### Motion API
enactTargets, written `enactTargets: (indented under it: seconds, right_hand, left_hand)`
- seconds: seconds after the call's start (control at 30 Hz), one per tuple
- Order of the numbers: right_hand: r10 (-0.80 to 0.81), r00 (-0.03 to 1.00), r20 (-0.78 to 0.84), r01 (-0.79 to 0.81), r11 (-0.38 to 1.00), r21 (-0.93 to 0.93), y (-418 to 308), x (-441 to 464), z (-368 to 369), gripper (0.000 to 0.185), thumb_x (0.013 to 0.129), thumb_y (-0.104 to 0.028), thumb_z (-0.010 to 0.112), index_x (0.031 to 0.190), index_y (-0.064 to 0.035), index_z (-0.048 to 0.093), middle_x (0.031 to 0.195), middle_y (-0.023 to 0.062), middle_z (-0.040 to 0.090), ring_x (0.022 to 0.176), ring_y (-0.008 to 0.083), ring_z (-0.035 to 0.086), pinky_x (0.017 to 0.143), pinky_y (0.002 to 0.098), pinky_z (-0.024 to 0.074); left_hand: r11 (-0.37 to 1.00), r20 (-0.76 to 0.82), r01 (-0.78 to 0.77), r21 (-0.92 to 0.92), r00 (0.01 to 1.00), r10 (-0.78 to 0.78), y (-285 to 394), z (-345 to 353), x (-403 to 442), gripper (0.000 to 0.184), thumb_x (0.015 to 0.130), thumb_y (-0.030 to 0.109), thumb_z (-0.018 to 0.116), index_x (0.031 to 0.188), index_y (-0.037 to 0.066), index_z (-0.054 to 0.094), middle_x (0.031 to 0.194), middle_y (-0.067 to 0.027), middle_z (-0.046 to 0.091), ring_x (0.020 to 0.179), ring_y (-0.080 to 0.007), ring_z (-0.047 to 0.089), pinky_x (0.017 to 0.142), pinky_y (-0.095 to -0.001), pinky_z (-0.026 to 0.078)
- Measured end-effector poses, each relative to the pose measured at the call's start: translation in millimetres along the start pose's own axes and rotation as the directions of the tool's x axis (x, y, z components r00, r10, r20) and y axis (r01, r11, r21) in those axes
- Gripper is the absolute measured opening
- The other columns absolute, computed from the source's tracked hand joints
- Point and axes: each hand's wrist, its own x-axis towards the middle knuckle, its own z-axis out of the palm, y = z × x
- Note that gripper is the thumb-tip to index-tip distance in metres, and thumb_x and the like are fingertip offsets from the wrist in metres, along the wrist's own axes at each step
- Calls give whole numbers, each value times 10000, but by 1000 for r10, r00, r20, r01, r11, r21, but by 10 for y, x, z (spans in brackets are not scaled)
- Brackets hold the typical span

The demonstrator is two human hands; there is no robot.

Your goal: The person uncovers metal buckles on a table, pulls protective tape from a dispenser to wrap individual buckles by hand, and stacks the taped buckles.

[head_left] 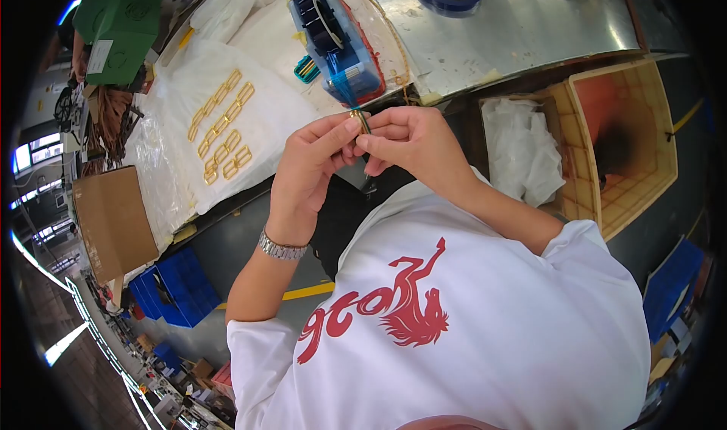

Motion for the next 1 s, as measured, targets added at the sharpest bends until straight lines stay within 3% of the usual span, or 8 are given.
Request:
enactTargets:
  seconds: [0.2,0.27,0.3,0.37,0.4,0.5,0.77,1.0]
  right_hand:
    - [152,980,130,-170,976,139,-94,15,-152,277,999,-140,806,1122,98,735,936,127,803,763,175,775,687,297,638]
    - [240,937,253,-218,969,-113,-140,-5,-239,389,976,-103,823,1284,87,682,1118,140,797,900,181,781,837,324,649]
    - [243,936,255,-222,969,-109,-119,18,-254,389,976,-103,823,1284,87,682,1118,140,797,900,181,781,837,324,649]
    - [-53,979,198,102,963,-247,-66,73,-295,489,935,-83,854,1341,93,647,1240,147,769,1015,178,768,913,324,628]
    - [-52,976,212,117,944,-307,-159,86,-291,590,913,-79,865,1419,93,614,1320,147,740,1102,173,750,958,313,604]
    - [-180,952,246,241,939,-245,-70,215,-294,641,911,-86,872,1464,90,600,1285,147,760,1109,182,754,975,321,599]
    - [-242,941,235,293,931,-216,-43,335,-295,555,908,-106,872,1384,83,661,1165,148,800,1054,190,768,967,333,611]
    - [-312,938,148,342,899,-272,-66,325,-208,478,899,-114,881,1315,54,718,1113,112,809,982,174,777,950,325,616]
  left_hand:
    - [994,26,105,-38,994,-104,126,23,-20,327,1034,273,789,1207,-4,796,932,-2,735,810,-87,629,763,-258,536]
    - [988,54,140,-62,989,-137,148,-51,-21,326,1034,275,788,1203,-3,797,932,-5,736,807,-93,631,763,-262,537]
    - [977,90,173,-122,983,-163,137,-110,-16,310,1048,264,766,1220,7,778,967,-14,747,839,-104,648,779,-283,540]
    - [961,128,211,-176,973,-191,136,-151,-20,295,1062,253,744,1237,17,759,1002,-23,757,870,-115,665,795,-305,543]
    - [950,133,235,-206,968,-211,155,-145,-19,287,1065,252,740,1236,22,751,1001,-23,757,860,-117,658,781,-308,533]
    - [932,118,277,-232,960,-256,244,-28,-34,283,1069,247,735,1244,25,741,999,-22,756,831,-118,634,762,-309,520]
    - [893,183,368,-260,926,-329,303,-100,88,308,1088,290,706,1220,14,745,952,-21,752,777,-118,606,733,-293,496]
    - [896,185,400,-192,912,-367,389,-104,211,286,1063,371,748,1103,88,763,906,17,729,772,-96,615,716,-276,505]
